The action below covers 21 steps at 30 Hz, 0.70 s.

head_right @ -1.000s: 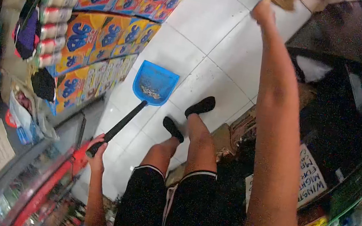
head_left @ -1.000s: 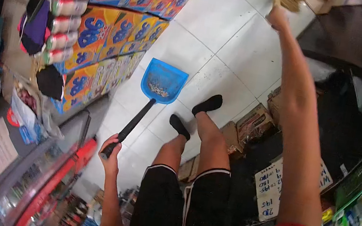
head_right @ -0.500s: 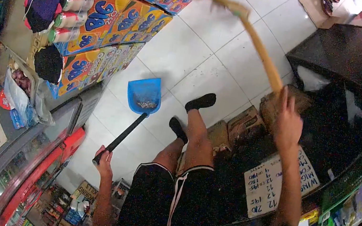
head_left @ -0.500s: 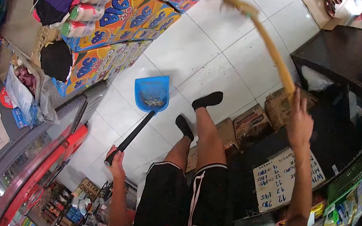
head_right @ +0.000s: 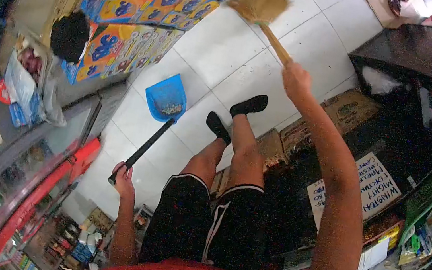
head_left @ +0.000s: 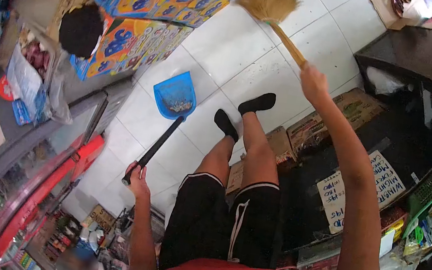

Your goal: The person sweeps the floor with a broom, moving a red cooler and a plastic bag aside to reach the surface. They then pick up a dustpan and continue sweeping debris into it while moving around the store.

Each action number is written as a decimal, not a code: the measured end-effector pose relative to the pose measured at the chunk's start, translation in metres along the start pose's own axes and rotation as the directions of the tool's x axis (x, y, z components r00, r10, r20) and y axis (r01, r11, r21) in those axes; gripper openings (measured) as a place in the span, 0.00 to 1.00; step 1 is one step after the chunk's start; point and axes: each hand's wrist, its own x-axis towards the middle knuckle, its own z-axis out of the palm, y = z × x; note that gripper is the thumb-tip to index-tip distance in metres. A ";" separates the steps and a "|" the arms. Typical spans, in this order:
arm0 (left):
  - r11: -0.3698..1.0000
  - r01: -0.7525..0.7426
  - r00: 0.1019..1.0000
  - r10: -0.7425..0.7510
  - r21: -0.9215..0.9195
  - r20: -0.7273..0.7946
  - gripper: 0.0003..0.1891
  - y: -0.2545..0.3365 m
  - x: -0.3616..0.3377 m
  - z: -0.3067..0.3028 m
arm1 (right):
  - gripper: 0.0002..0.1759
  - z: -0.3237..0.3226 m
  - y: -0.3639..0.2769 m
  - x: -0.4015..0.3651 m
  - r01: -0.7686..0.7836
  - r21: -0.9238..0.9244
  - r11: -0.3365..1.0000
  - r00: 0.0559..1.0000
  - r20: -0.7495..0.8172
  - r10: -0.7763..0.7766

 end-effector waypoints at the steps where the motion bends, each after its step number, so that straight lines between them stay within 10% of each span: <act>1: 0.999 0.000 1.000 0.001 -0.035 0.006 0.10 -0.002 0.003 -0.008 | 0.14 -0.007 0.007 -0.019 -0.005 -0.063 0.998 0.999 0.032 0.007; 8: 0.959 0.050 0.996 -0.070 -0.279 -0.060 0.10 -0.019 0.010 -0.091 | 0.39 -0.111 -0.037 -0.215 -0.086 0.101 0.991 0.989 -0.112 0.097; 10: 0.952 0.031 0.995 -0.059 -0.304 -0.081 0.10 -0.019 0.010 -0.108 | 0.36 -0.097 -0.043 -0.251 -0.397 0.631 0.667 0.899 0.415 0.143; 11: 0.950 0.013 0.993 -0.049 -0.312 -0.106 0.10 -0.020 0.010 -0.118 | 0.36 -0.093 -0.051 -0.258 -0.388 0.628 0.675 0.902 0.410 0.137; 12: 0.947 0.007 0.991 -0.048 -0.320 -0.121 0.10 -0.023 0.011 -0.126 | 0.34 -0.089 -0.060 -0.261 -0.590 0.743 0.316 0.802 0.585 0.123; 13: 0.945 -0.021 0.988 -0.031 -0.328 -0.154 0.10 -0.025 0.012 -0.135 | 0.33 -0.087 -0.069 -0.262 -0.725 0.684 -0.081 0.685 0.728 0.019; 14: 0.942 -0.053 0.982 -0.011 -0.330 -0.189 0.10 -0.025 0.012 -0.146 | 0.33 -0.086 -0.082 -0.263 -0.725 0.686 -0.066 0.688 0.726 -0.003; 17: 0.935 -0.058 0.967 -0.034 -0.349 -0.252 0.09 -0.021 0.012 -0.176 | 0.28 -0.090 -0.128 -0.274 -0.755 0.318 -0.573 0.616 0.645 -0.453; 20: 0.915 -0.093 0.928 -0.063 -0.392 -0.368 0.09 -0.025 0.009 -0.207 | 0.25 -0.085 -0.165 -0.290 -0.719 -0.097 -0.688 0.580 0.462 -0.671; 21: 0.901 -0.109 0.905 -0.085 -0.421 -0.417 0.09 -0.027 0.009 -0.216 | 0.23 -0.068 -0.179 -0.293 -0.824 0.328 -0.461 0.544 0.683 -0.487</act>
